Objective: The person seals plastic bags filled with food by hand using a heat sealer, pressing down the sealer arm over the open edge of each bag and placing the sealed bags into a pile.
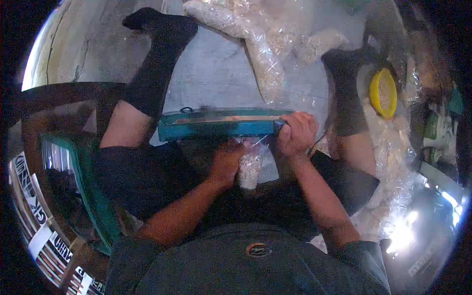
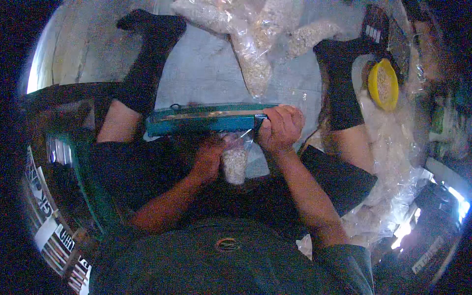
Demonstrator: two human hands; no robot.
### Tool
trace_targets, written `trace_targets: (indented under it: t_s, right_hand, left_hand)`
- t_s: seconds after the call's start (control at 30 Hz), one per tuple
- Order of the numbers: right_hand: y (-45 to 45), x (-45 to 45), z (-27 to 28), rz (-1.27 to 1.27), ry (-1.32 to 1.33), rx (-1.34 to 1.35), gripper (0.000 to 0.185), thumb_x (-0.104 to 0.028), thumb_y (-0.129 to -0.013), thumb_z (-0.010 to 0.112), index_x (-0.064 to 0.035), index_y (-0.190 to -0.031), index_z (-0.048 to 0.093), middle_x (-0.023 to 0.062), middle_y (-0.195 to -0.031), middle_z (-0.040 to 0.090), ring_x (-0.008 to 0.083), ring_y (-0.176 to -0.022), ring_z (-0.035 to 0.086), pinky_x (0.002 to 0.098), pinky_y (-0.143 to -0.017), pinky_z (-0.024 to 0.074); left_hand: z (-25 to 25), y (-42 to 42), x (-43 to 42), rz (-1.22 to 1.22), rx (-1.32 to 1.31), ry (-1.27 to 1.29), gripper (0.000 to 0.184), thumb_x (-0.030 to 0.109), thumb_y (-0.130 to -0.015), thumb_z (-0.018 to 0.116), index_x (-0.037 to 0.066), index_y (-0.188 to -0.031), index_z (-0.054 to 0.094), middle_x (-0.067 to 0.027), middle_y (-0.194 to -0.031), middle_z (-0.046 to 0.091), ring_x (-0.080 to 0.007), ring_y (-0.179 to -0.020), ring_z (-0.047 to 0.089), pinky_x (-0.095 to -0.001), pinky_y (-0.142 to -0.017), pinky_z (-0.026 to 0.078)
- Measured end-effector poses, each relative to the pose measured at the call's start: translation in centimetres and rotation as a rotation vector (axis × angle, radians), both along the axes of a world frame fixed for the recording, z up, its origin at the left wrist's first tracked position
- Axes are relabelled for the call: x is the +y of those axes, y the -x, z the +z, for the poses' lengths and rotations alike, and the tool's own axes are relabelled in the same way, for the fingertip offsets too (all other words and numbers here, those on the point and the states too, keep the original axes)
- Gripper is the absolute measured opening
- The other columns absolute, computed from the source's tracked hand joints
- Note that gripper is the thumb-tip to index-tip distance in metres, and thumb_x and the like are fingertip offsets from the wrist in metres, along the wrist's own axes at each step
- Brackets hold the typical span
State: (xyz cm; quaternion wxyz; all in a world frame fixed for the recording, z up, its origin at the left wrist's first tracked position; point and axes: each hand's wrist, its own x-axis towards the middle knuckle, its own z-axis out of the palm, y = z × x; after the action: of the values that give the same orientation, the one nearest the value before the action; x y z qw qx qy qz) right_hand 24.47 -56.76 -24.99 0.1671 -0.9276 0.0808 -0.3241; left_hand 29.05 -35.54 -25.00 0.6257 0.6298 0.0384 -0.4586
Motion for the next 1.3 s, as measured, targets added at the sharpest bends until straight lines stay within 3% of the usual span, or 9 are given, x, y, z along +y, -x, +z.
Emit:
trace_targets:
  t_s: [0.17,0.3,0.37,0.87,0.97,1.03,1.1,1.17,1.3]
  right_hand:
    - [0.1,0.4,-0.3,-0.024,0.011,-0.06,0.031,-0.031,-0.095,0.053,-0.0054,-0.093,0.07,0.0126,-0.09,0.068,0.0344,-0.091,0.064,0.0482,-0.089,0.0468]
    - [0.7,0.6,-0.1,-0.04,0.005,-0.063,0.027,-0.031,-0.09,0.056,-0.0082,-0.09,0.07,0.0109,-0.09,0.067,0.0328,-0.09,0.062,0.0493,-0.087,0.0449]
    - [0.8,0.5,0.3,-0.04,0.003,-0.055,0.024,-0.03,-0.089,0.057,-0.0087,-0.091,0.069,0.0109,-0.09,0.067,0.0329,-0.091,0.062,0.0501,-0.087,0.044]
    - [0.9,2.4,11.9,-0.01,0.216,-0.012,0.009,-0.022,-0.085,0.069,-0.0131,-0.085,0.068,0.0021,-0.084,0.067,0.0196,-0.09,0.064,0.0436,-0.096,0.0372]
    - [2.2,3.0,12.9,0.017,0.218,0.081,0.018,-0.025,-0.088,0.069,-0.01,-0.098,0.067,0.0066,-0.095,0.066,0.0244,-0.095,0.063,0.046,-0.1,0.0363]
    - [4.8,3.7,11.0,-0.131,-0.085,-0.305,0.039,-0.033,-0.088,0.072,-0.0071,-0.115,0.061,0.0125,-0.106,0.062,0.0295,-0.099,0.062,0.0496,-0.105,0.0339]
    - [9.6,4.7,5.7,-0.238,-0.34,-0.162,0.064,-0.039,-0.084,0.077,-0.0041,-0.13,0.051,0.0184,-0.117,0.059,0.0355,-0.107,0.06,0.0501,-0.106,0.0362]
    - [12.9,6.3,4.0,-0.155,-0.836,0.444,0.074,-0.034,-0.083,0.082,0.0009,-0.136,0.043,0.0172,-0.129,0.057,0.0263,-0.119,0.054,0.0421,-0.101,0.0442]
    - [14.7,8.3,2.3,0.161,-1.073,0.948,0.081,-0.031,-0.08,0.086,0.0013,-0.139,0.041,0.0189,-0.134,0.057,0.0286,-0.124,0.055,0.0406,-0.104,0.0451]
  left_hand:
    - [-0.3,0.3,-0.4,0.229,0.373,0.207,0.026,0.021,-0.095,0.066,0.001,-0.111,0.069,-0.0129,-0.104,0.073,-0.0237,-0.096,0.069,-0.0391,-0.088,0.054]
    - [-0.4,0.2,0.6,-0.119,-0.191,0.111,0.024,0.019,-0.096,0.065,0.001,-0.111,0.069,-0.0132,-0.104,0.073,-0.0236,-0.096,0.07,-0.0389,-0.086,0.056]
    - [-0.4,0.4,-0.3,0.218,0.343,0.265,0.025,0.021,-0.097,0.062,0.001,-0.11,0.069,-0.0132,-0.103,0.073,-0.0226,-0.092,0.07,-0.0379,-0.083,0.056]
    - [-0.2,0.9,-0.2,0.194,0.251,0.426,0.02,0.017,-0.097,0.06,0.002,-0.108,0.067,-0.0128,-0.101,0.072,-0.0255,-0.088,0.071,-0.0414,-0.079,0.059]
    - [-0.2,1.1,-0.1,0.177,0.222,0.408,0.021,0.018,-0.099,0.059,0.002,-0.109,0.067,-0.0111,-0.1,0.072,-0.0226,-0.087,0.071,-0.0385,-0.076,0.059]
    - [-0.3,1.2,0.4,0.156,0.176,0.386,0.022,0.018,-0.1,0.058,0.002,-0.11,0.067,-0.0105,-0.1,0.072,-0.0217,-0.087,0.071,-0.0381,-0.076,0.059]
    - [0.2,1.2,0.6,0.066,0.144,0.349,0.021,0.019,-0.099,0.06,0.002,-0.107,0.068,-0.0123,-0.099,0.073,-0.0246,-0.086,0.072,-0.0402,-0.08,0.059]
    - [1.9,1.9,0.9,0.038,0.08,0.33,0.022,0.019,-0.101,0.057,0.001,-0.108,0.068,-0.0113,-0.101,0.072,-0.022,-0.089,0.071,-0.0375,-0.082,0.058]
    - [2.2,3.8,1.3,-0.009,-0.021,0.33,0.025,0.02,-0.103,0.053,-0.001,-0.109,0.067,-0.0108,-0.105,0.072,-0.0193,-0.095,0.069,-0.0343,-0.089,0.055]
